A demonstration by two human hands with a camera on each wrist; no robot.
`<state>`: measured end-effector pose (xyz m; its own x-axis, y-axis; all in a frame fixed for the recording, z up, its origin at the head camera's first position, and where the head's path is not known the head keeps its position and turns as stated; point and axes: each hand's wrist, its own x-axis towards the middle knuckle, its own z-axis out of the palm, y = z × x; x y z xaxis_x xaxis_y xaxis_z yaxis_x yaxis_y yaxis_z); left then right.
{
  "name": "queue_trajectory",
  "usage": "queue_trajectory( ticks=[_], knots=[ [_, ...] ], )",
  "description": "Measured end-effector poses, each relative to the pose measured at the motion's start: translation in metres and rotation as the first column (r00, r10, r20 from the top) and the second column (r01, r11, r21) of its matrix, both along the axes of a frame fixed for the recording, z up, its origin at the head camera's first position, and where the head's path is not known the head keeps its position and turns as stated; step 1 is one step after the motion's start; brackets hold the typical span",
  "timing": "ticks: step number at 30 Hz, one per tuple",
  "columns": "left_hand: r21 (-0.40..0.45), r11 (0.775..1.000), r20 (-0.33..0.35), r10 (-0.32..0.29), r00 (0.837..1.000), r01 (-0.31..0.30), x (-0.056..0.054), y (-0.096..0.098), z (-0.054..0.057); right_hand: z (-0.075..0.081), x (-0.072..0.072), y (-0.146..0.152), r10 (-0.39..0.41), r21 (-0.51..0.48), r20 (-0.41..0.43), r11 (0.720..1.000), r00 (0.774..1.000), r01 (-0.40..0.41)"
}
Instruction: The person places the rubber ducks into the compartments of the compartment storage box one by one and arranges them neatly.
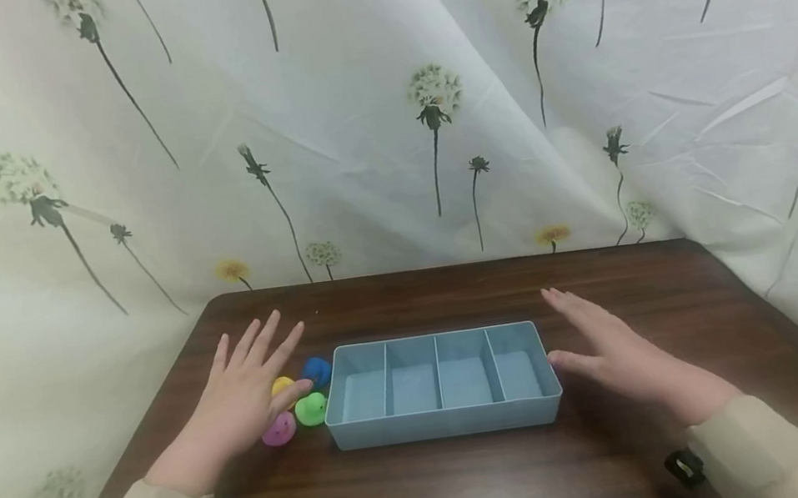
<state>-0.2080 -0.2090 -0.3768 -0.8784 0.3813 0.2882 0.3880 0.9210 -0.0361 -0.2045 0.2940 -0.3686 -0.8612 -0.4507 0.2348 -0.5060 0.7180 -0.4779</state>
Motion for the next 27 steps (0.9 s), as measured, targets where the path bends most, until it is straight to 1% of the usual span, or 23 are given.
queue_trajectory(
  ticks=[2, 3, 7, 10, 12, 15, 17, 20, 23, 27],
  knots=[
    [0.012, 1.000, 0.003, 0.000, 1.000, 0.000, 0.001, -0.001, 0.000, 0.001, 0.000, -0.005, 0.035, -0.068, 0.094, 0.997, 0.995, -0.029],
    [0.016, 1.000, 0.007, 0.002, 1.000, -0.002, 0.001, -0.001, 0.000, 0.002, 0.000, -0.008, 0.051, -0.082, 0.128, 0.996, 0.990, -0.041],
    [0.035, 0.999, 0.033, 0.012, 0.999, -0.013, 0.005, -0.002, 0.000, 0.001, -0.002, -0.016, 0.104, -0.103, 0.206, 0.991, 0.973, -0.084],
    [0.061, 0.998, 0.061, 0.020, 0.998, -0.024, 0.008, -0.004, 0.001, -0.001, -0.004, -0.020, 0.113, -0.089, 0.240, 0.992, 0.964, -0.094],
    [0.082, 0.996, 0.087, 0.019, 0.996, -0.027, 0.011, -0.006, 0.001, -0.003, -0.005, -0.021, 0.114, -0.074, 0.247, 0.992, 0.962, -0.099],
    [0.162, 0.987, 0.135, -0.004, 0.991, -0.019, 0.015, -0.010, 0.001, -0.007, -0.007, -0.021, 0.113, -0.054, 0.244, 0.993, 0.963, -0.102],
    [0.224, 0.974, 0.165, -0.021, 0.986, -0.017, 0.019, -0.012, 0.001, -0.011, -0.008, -0.023, 0.117, -0.057, 0.245, 0.993, 0.962, -0.107],
    [0.307, 0.952, 0.190, -0.055, 0.980, -0.006, 0.026, -0.014, 0.000, -0.015, -0.009, -0.024, 0.117, -0.058, 0.249, 0.993, 0.961, -0.106],
    [0.347, 0.938, 0.204, -0.073, 0.976, -0.002, 0.030, -0.014, -0.003, -0.018, -0.009, -0.023, 0.111, -0.056, 0.254, 0.993, 0.961, -0.100],
    [0.372, 0.928, 0.230, -0.063, 0.971, -0.027, 0.034, -0.013, -0.007, -0.022, -0.007, -0.021, 0.108, -0.054, 0.244, 0.994, 0.964, -0.097]
  ],
)
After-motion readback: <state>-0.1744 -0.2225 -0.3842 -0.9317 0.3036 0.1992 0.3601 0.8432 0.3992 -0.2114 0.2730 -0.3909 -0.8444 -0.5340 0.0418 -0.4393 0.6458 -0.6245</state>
